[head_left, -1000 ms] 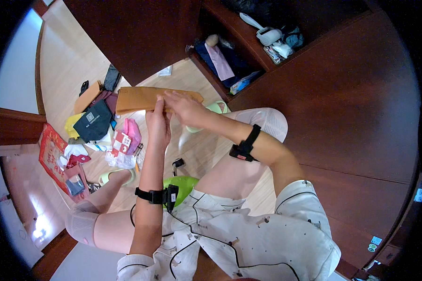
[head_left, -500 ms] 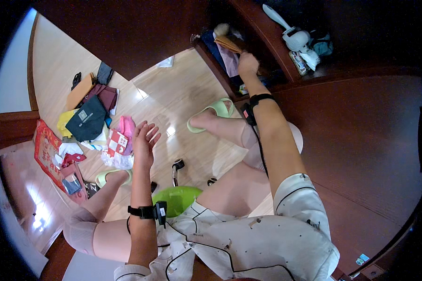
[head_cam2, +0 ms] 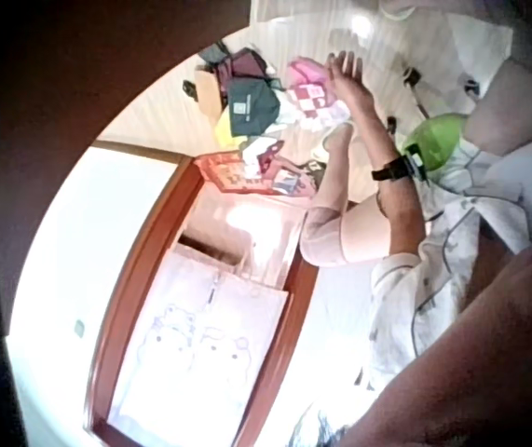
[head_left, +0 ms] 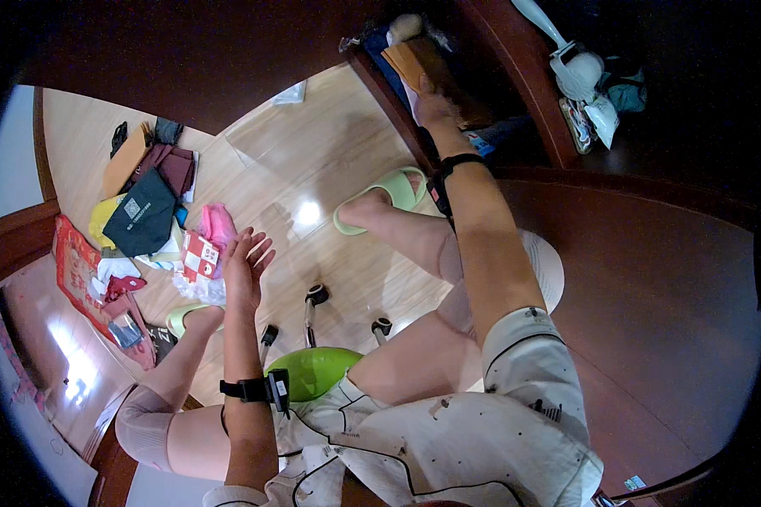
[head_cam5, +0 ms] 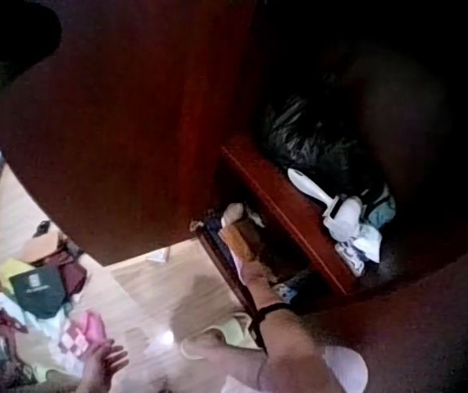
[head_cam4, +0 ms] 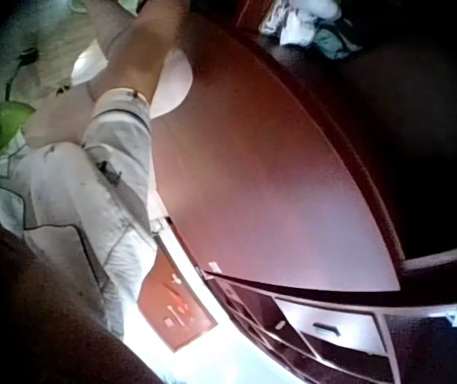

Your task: The person organizes various items from the floor into a cabinet, including a black plastic bag, a brown envelope, a pink pouch, clothing items, and a small pink bag.

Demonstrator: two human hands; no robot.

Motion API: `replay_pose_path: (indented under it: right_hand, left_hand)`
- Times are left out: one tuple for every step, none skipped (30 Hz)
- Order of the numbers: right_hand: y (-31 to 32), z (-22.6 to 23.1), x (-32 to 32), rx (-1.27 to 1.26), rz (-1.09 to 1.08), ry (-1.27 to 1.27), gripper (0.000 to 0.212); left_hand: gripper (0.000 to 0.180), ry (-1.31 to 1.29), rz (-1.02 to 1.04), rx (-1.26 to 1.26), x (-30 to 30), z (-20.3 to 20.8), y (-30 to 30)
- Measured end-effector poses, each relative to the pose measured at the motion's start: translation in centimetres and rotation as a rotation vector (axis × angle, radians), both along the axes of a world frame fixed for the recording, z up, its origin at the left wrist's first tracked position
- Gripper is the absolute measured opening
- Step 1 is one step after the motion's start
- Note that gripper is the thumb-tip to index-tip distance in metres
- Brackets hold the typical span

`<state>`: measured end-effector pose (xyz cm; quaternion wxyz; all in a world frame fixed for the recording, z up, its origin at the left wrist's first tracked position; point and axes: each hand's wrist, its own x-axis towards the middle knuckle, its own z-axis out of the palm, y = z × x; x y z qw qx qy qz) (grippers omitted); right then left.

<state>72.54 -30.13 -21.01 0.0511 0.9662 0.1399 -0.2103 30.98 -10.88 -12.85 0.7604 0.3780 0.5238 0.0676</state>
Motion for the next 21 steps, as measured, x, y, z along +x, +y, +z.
replay_pose_path:
  right_hand:
    - [0.4,-0.1,-0.1,0.120,-0.072,0.001,0.055]
    - [0.9,-0.1,0.0,0.180,-0.105,0.006,0.054]
    - [1.1,-0.1,0.0,0.239,-0.141,0.010,0.053]
    - [0.9,-0.3,0.6,0.210,-0.068,0.004,0.054]
    - [0.7,-0.5,1.0,0.193,-0.031,0.004,0.054]
    - [0.5,-0.8,1.5,0.176,0.009,0.002,0.054]
    - [0.5,-0.7,1.8,0.231,-0.009,0.017,0.056]
    - [0.6,-0.8,1.9,0.285,-0.028,0.030,0.057]
    - [0.5,-0.9,1.9,0.239,-0.078,0.035,0.064]
    - [0.4,-1.1,1.7,0.239,-0.077,0.036,0.064]
    - [0.2,-1.3,1.6,0.288,-0.078,-0.021,0.068]
    - [0.0,-1.5,1.5,0.336,-0.081,-0.077,0.072]
    - [0.7,-1.1,0.8,0.341,-0.079,-0.074,0.072]
    - [1.5,-0.7,-0.2,0.274,-0.135,-0.095,0.073]
    - [2.5,-0.4,-1.2,0.208,-0.192,-0.115,0.074]
    - [2.2,-1.1,-1.2,0.191,-0.194,-0.123,0.074]
    - [1.9,-2.2,-0.8,0.089,-0.232,-0.227,0.073]
    - [1.4,-3.1,-0.3,-0.014,-0.270,-0.330,0.072]
    - [1.6,-3.7,-0.6,-0.088,-0.284,-0.379,0.061]
    - [1.3,-4.0,-0.4,-0.091,-0.280,-0.377,0.061]
    - [0.6,-4.0,0.0,-0.013,-0.299,-0.344,0.057]
  left_hand:
    - [0.047,0.005,0.002,-0.001,0.1,-0.1,0.0]
    - [0.047,0.013,-0.005,-0.011,0.2,-0.2,0.0]
    - [0.047,0.021,-0.011,-0.020,0.2,-0.3,0.1]
    - [0.047,0.025,-0.007,-0.024,0.3,-0.4,-0.1]
    - [0.047,0.023,-0.018,-0.030,0.4,-0.4,-0.3]
    - [0.046,0.020,-0.029,-0.036,0.5,-0.6,-0.4]
    - [0.046,0.025,-0.024,-0.036,0.5,-0.6,-0.3]
    - [0.045,0.039,-0.026,-0.034,0.5,-0.7,-0.3]
    - [0.044,0.052,-0.029,-0.033,0.5,-0.8,-0.2]
    - [0.044,0.052,-0.028,-0.033,0.5,-0.9,-0.1]
    - [0.040,0.065,-0.022,-0.034,0.5,-1.2,0.1]
    - [0.036,0.078,-0.017,-0.035,0.5,-1.6,0.2]
    - [0.036,0.081,-0.013,-0.029,0.1,-1.8,0.7]
    - [0.036,0.105,-0.007,-0.023,-0.4,-2.3,1.0]
    - [0.036,0.131,0.000,-0.016,-1.0,-2.8,1.4]
    - [0.036,0.125,-0.005,-0.033,-0.9,-3.4,1.0]
    - [0.036,0.110,-0.004,-0.039,-0.6,-3.6,0.9]
    - [0.036,0.096,-0.002,-0.044,-0.2,-3.8,0.6]
    - [0.036,0.098,0.000,-0.048,-0.2,-3.8,0.5]
    - [0.036,0.102,-0.018,-0.050,-0.2,-3.8,0.4]
    - [0.036,0.105,-0.037,-0.053,-0.1,-3.8,0.2]
